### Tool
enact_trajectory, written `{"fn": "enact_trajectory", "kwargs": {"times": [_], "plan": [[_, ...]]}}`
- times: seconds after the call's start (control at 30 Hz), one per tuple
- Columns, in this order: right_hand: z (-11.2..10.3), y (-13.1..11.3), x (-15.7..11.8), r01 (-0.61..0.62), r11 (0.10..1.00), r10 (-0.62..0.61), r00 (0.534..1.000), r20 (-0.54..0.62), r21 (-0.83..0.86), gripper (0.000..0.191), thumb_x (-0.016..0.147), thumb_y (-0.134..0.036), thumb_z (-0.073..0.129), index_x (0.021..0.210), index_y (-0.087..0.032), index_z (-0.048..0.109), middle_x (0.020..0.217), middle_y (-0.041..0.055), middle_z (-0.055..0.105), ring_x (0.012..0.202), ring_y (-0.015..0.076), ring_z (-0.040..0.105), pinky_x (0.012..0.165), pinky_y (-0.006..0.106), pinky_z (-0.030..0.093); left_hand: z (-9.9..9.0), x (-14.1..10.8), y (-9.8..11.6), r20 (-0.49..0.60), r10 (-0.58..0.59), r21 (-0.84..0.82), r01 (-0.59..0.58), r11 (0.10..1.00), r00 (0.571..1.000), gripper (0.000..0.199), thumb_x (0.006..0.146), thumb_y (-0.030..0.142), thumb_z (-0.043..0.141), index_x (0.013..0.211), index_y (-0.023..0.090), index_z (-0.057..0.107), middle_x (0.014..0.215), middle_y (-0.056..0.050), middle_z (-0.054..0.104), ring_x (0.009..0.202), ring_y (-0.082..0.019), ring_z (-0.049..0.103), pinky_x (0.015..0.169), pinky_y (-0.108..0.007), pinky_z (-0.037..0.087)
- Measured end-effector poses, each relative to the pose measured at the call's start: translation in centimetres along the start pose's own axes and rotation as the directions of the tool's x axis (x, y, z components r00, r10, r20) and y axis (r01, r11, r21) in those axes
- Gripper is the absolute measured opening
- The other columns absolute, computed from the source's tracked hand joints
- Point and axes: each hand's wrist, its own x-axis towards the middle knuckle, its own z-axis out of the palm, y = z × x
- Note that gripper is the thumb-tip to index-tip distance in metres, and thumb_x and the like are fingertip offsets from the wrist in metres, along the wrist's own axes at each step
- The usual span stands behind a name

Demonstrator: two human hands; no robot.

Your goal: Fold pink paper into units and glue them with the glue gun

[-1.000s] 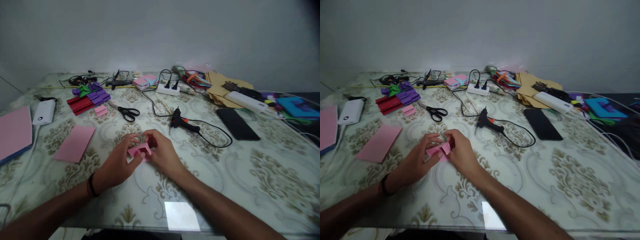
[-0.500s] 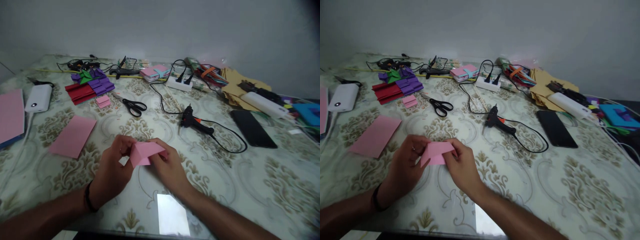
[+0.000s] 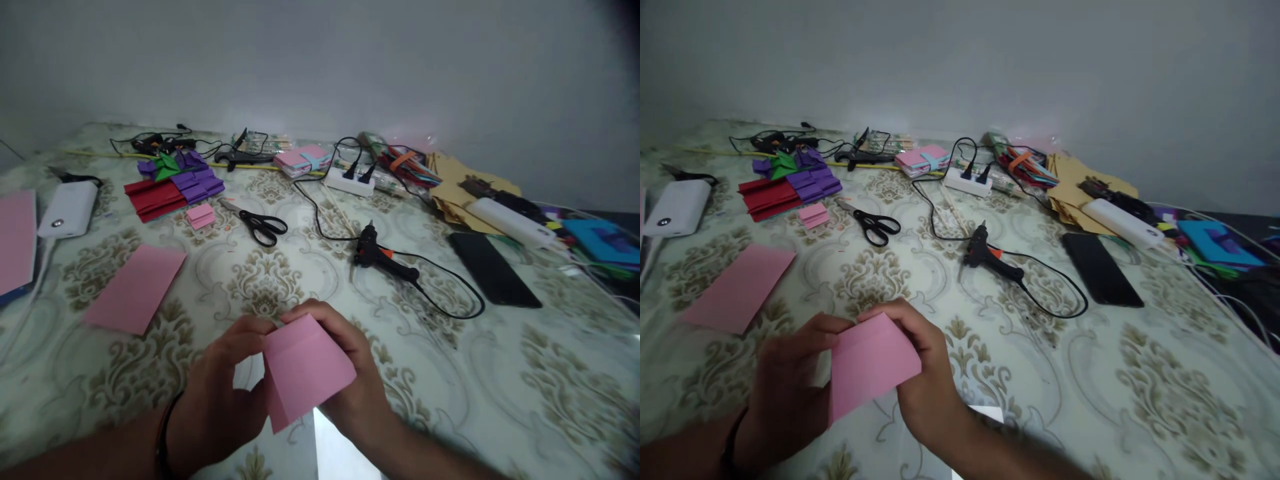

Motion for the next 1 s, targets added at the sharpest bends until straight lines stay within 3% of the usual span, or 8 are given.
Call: {"fn": "enact_trajectory", "kwargs": {"times": [0.1,0.37,0.57,0.73,0.9,1.0], "plan": [[-0.1,0.2,0.1,-0.022,0.999,0.022,1.000,0.003,0.038,0.036,0.081,-0.009,0.066,0.103,-0.034,0.080,0.093,-0.0024,0.076,0.084,0.0164,0.071,0.070,0.023,0.055,-0.3,0.5,0.6,-0.165,0.057,-0.114,-0.077,0.990,0.985,0.040,0.088,0.016,0.066,0.117,0.035,0.047,0.101,-0.002,0.073,0.084,-0.022,0.077,0.058,-0.031,0.064],[-0.1,0.0,-0.1,0.011,1.000,-0.012,1.000,0.023,0.028,0.038,0.083,-0.009,0.065,0.106,-0.035,0.081,0.096,-0.0028,0.078,0.088,0.0163,0.072,0.075,0.023,0.056,-0.6,0.6,1.1,-0.147,0.090,-0.124,-0.109,0.986,0.985,0.045,0.085,0.009,0.064,0.120,0.035,0.052,0.102,0.000,0.074,0.080,-0.017,0.076,0.058,-0.026,0.063],[-0.1,-0.1,-0.1,-0.047,0.999,0.047,0.998,0.040,-0.016,0.048,0.077,-0.005,0.061,0.112,-0.034,0.078,0.102,-0.0039,0.078,0.091,0.0150,0.072,0.074,0.021,0.054,-0.6,-0.2,0.7,-0.174,-0.014,-0.180,-0.017,0.984,0.985,0.043,0.085,0.013,0.067,0.120,0.033,0.052,0.109,-0.004,0.072,0.095,-0.023,0.078,0.063,-0.031,0.065],[0.0,0.0,0.1,0.035,0.997,-0.029,0.996,0.085,-0.065,0.035,0.082,-0.005,0.061,0.104,-0.028,0.075,0.092,-0.0044,0.077,0.083,0.0140,0.071,0.074,0.022,0.054,-0.8,0.2,0.7,-0.221,-0.083,-0.220,0.033,0.975,0.972,0.037,0.088,0.020,0.069,0.119,0.031,0.052,0.106,-0.004,0.070,0.092,-0.022,0.076,0.069,-0.033,0.067],[0.4,0.2,-0.5,0.114,0.985,-0.105,0.991,0.078,-0.127,0.035,0.084,-0.004,0.062,0.108,-0.028,0.068,0.090,-0.0049,0.071,0.076,0.0126,0.064,0.068,0.021,0.051,-1.0,0.7,1.3,-0.219,-0.209,-0.335,0.128,0.934,0.953,0.045,0.086,0.017,0.069,0.125,0.032,0.053,0.106,-0.004,0.066,0.087,-0.021,0.075,0.057,-0.026,0.062],[0.6,0.8,-1.0,0.138,0.979,-0.126,0.988,0.085,-0.152,0.037,0.084,-0.004,0.063,0.110,-0.030,0.065,0.090,-0.0056,0.069,0.076,0.0123,0.062,0.069,0.020,0.050,-1.4,1.1,1.8,-0.186,-0.227,-0.300,0.164,0.940,0.956,0.045,0.088,0.013,0.065,0.127,0.031,0.056,0.103,-0.002,0.069,0.079,-0.017,0.073,0.053,-0.020,0.056]]}}
